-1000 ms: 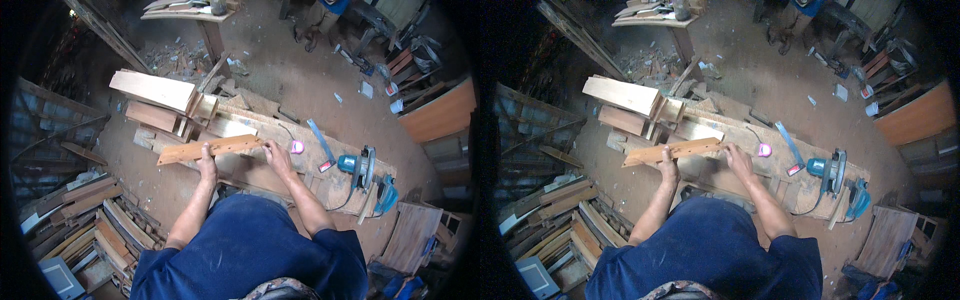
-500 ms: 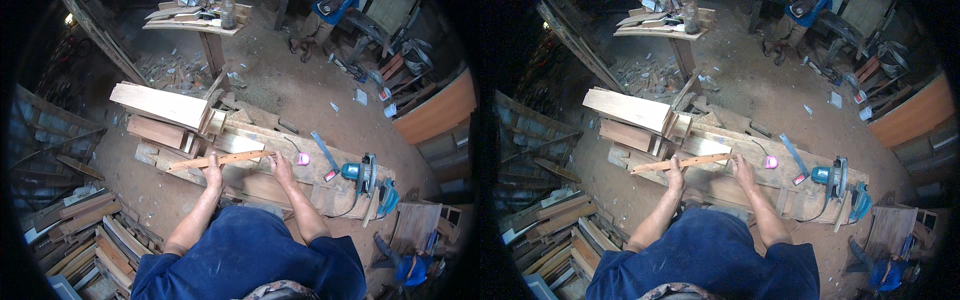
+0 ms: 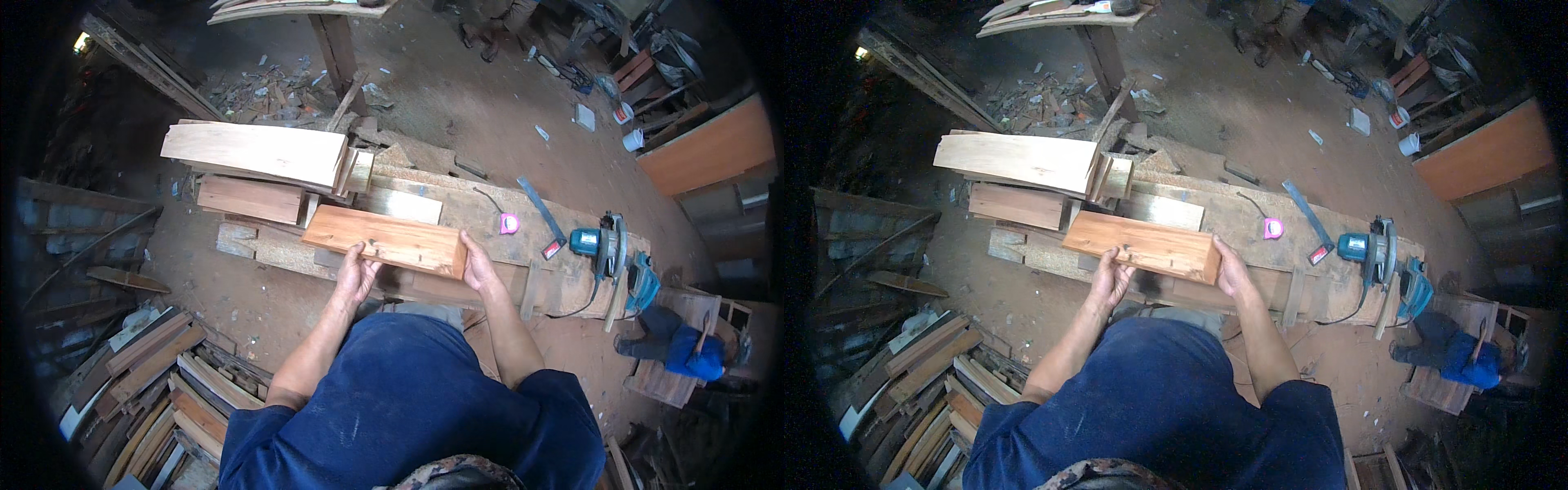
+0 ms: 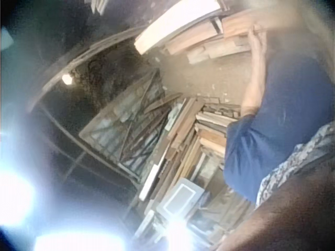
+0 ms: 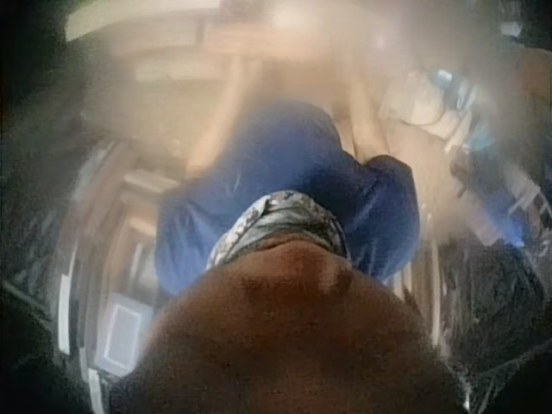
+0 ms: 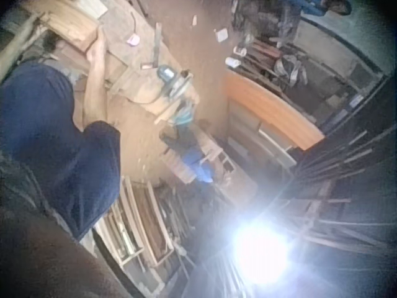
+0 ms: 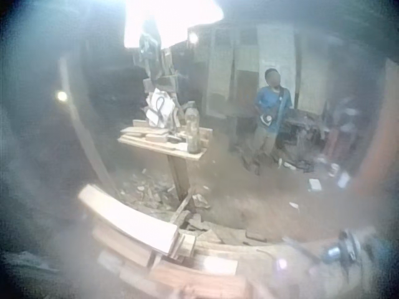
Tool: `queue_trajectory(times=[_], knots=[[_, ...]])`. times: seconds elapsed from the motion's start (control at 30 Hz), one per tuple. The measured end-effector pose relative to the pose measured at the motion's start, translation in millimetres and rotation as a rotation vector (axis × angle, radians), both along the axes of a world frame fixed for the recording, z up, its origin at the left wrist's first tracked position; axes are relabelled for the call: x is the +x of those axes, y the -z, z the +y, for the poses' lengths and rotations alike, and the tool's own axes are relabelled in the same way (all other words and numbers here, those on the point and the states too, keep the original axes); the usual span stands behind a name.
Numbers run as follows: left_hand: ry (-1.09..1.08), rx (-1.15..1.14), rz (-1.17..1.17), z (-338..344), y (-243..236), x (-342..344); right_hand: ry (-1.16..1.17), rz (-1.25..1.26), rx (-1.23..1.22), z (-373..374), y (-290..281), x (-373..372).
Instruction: The person measures and marks wooden planks using a tape measure, pencil, and square ruler. They then use a circular saw to cut the wood along the marked lines. The person also uses a hand planer to smooth the edges of the cut wood pieces.
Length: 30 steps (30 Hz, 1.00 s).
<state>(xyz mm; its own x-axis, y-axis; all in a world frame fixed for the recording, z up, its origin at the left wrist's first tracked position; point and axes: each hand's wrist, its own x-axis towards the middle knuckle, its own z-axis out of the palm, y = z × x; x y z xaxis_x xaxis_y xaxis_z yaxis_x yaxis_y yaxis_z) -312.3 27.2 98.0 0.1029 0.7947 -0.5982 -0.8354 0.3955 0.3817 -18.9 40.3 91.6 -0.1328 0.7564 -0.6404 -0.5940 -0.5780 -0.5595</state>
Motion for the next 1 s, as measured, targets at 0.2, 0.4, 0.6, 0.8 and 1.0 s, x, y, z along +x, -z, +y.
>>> queue_trajectory(times=[0.2,0.4,0.6,0.8,1.0], knots=[[0.647,-0.108,0.116,-8.2,-11.6,2.9,0.044,-0.27,-0.088,-31.0,-7.9,36.8],[0.698,-0.132,0.353,-16.0,14.5,-23.5,0.172,-0.433,0.059,-46.0,-10.4,93.0],[0.309,-0.274,0.57,-37.9,64.2,-133.0,0.121,-0.5,0.136,7.0,10.9,107.0],[0.273,-0.564,0.902,-113.3,110.7,-238.6,-0.052,-0.458,0.119,82.1,89.5,88.4],[0.292,-0.637,0.841,-139.4,135.7,-240.8,-0.268,-1.269,0.045,171.7,147.8,110.0]])
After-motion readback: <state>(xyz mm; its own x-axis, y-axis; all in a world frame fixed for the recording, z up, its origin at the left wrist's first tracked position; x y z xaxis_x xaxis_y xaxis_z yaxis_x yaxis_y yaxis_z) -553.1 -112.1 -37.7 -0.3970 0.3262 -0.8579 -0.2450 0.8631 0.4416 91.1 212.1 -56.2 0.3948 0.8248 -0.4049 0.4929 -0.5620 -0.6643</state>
